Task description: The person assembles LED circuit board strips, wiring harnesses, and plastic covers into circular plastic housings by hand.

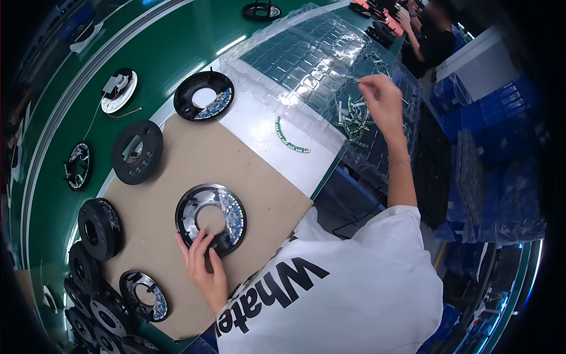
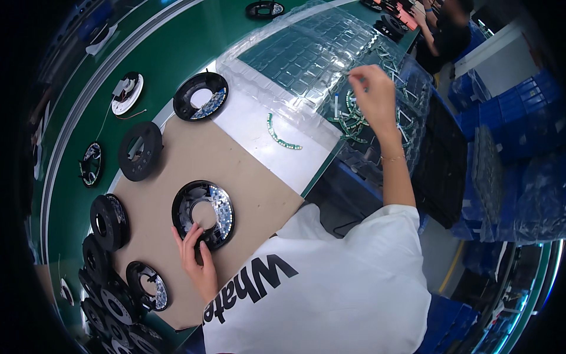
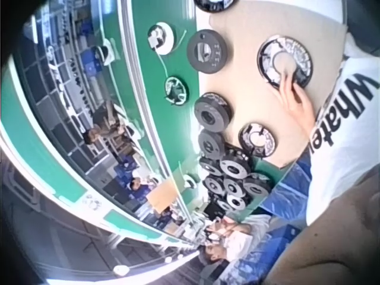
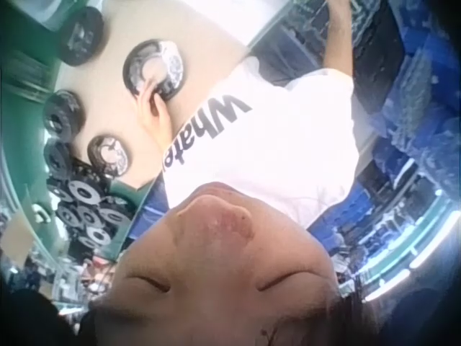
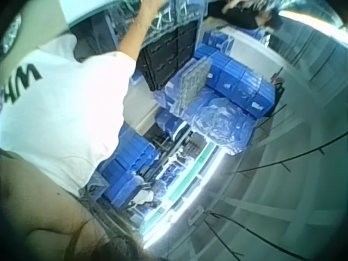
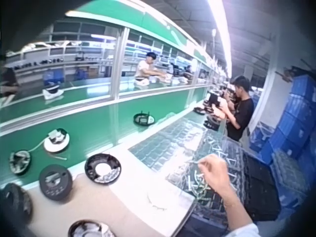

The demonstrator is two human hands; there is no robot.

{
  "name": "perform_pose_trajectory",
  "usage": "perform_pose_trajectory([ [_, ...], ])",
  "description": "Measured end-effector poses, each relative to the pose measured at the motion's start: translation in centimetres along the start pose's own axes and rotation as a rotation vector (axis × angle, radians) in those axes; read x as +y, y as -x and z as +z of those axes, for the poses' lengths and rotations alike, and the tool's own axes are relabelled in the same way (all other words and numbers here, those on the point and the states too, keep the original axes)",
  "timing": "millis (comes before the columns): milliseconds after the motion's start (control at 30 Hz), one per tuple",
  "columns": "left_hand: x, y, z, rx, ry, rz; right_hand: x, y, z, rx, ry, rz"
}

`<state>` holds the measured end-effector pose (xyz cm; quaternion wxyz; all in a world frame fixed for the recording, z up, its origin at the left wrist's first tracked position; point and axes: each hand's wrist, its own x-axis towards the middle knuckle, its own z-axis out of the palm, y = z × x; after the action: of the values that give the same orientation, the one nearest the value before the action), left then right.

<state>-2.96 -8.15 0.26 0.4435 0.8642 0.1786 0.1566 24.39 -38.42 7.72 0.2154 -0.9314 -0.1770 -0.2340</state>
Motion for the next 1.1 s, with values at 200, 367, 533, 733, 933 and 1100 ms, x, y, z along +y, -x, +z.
perform_pose_trajectory([
  [200,0.6,0.1,-0.3,0.054,0.034,-0.026,-4.9,0.0,-2.1,0.266,-0.293,-0.029],
  [367,0.3,0.3,-1.0,0.197,0.128,0.021,-12.4,1.9,0.5,-0.115,-0.813,-0.137],
  [533,0.4,0.7,-2.8,0.175,0.407,-0.012,-19.3,3.6,3.0,-0.709,-1.142,-0.374],
  [733,0.5,1.9,-3.1,-0.048,0.923,-0.183,-22.5,4.8,4.6,-0.976,-1.353,-0.436],
  [933,0.9,1.2,-2.8,-0.015,1.243,-0.202,-22.3,3.7,6.6,-1.203,-1.291,-0.384],
  [1100,0.0,1.3,-1.5,0.197,0.948,-0.35,-23.2,0.3,10.4,-1.434,-1.111,-0.469],
])
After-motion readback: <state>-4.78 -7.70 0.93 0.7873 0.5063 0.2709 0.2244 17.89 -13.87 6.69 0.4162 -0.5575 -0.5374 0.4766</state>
